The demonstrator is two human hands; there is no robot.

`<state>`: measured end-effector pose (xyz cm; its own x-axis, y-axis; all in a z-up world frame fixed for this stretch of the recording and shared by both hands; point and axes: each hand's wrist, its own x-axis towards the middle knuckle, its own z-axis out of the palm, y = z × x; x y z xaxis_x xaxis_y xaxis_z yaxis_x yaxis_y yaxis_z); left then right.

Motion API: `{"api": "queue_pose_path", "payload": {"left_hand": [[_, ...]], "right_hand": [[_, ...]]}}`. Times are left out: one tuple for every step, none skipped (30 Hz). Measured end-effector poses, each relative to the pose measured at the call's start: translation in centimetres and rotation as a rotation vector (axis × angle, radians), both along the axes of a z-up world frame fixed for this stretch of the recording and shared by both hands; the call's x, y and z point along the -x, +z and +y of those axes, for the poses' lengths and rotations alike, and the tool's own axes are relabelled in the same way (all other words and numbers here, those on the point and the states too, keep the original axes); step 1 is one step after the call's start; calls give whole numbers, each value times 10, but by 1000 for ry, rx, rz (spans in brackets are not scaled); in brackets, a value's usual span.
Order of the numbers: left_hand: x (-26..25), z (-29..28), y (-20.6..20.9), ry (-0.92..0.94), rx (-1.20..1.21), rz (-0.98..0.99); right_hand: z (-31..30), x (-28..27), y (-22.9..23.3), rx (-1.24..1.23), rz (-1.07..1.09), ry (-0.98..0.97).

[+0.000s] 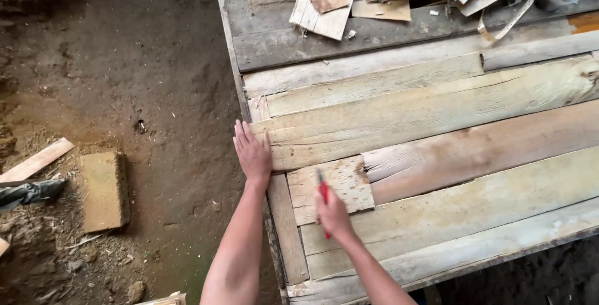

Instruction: The person uses a red utility knife to score and cut small rectangular pieces from a long wooden plank on a workbench. They repeatedly position the knife, score the wood, and snap off the cut pieces, placing them into a pile of scrap wood.

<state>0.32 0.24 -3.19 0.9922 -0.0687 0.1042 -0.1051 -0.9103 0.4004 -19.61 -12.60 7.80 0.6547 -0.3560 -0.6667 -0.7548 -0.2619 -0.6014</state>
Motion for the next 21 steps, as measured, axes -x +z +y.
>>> {"api": "queue_pose_path", "payload": {"left_hand": [[1,3,-12,34,30,-43],[2,6,-14,29,29,-45],[0,6,-16,57,134,-94],[-2,7,-18,84,240,-143],[-8,10,-28,77,243,-148],[-14,12,-38,190,294,-37],[-21,10,-48,298,347,77],[-29,16,-62,287,354,73],[-35,22,-77,338,424,63],[-42,27,-91,389,493,54],[-44,27,-79,383,496,52],[-47,26,-66,412,607,125],[-49,28,-54,444,717,197],[-39,26,-35,442,717,193],[-34,24,-15,415,689,210],[-30,23,5,388,660,226],[-34,24,-6,400,661,220],[-39,26,-17,392,595,213],[-43,29,-29,391,530,203],[-41,26,-27,409,531,195],[-37,26,-23,361,434,207]], "right_hand": [[-13,7,-2,-6,7,-206],[-30,10,-5,-8,5,-212],[-49,10,-9,-21,-64,-403],[-68,10,-13,-37,-133,-594],[-81,10,-14,-36,-140,-600],[-95,10,-14,-50,-220,-702],[-110,10,-14,-59,-302,-807],[-128,13,-32,-54,-311,-816],[-146,18,-51,-10,-334,-811],[-164,21,-69,34,-357,-805],[-180,31,-69,36,-361,-810],[-196,40,-69,215,-253,-706],[-212,48,-70,387,-144,-595],[-224,67,-80,385,-147,-597],[-238,78,-91,457,-55,-528],[-252,88,-102,529,38,-459],[-248,83,-92,527,33,-447],[-244,77,-84,747,-115,-393],[-239,69,-77,961,-272,-330],[-221,41,-68,955,-283,-314],[-199,13,-56,885,-584,-239]]}}
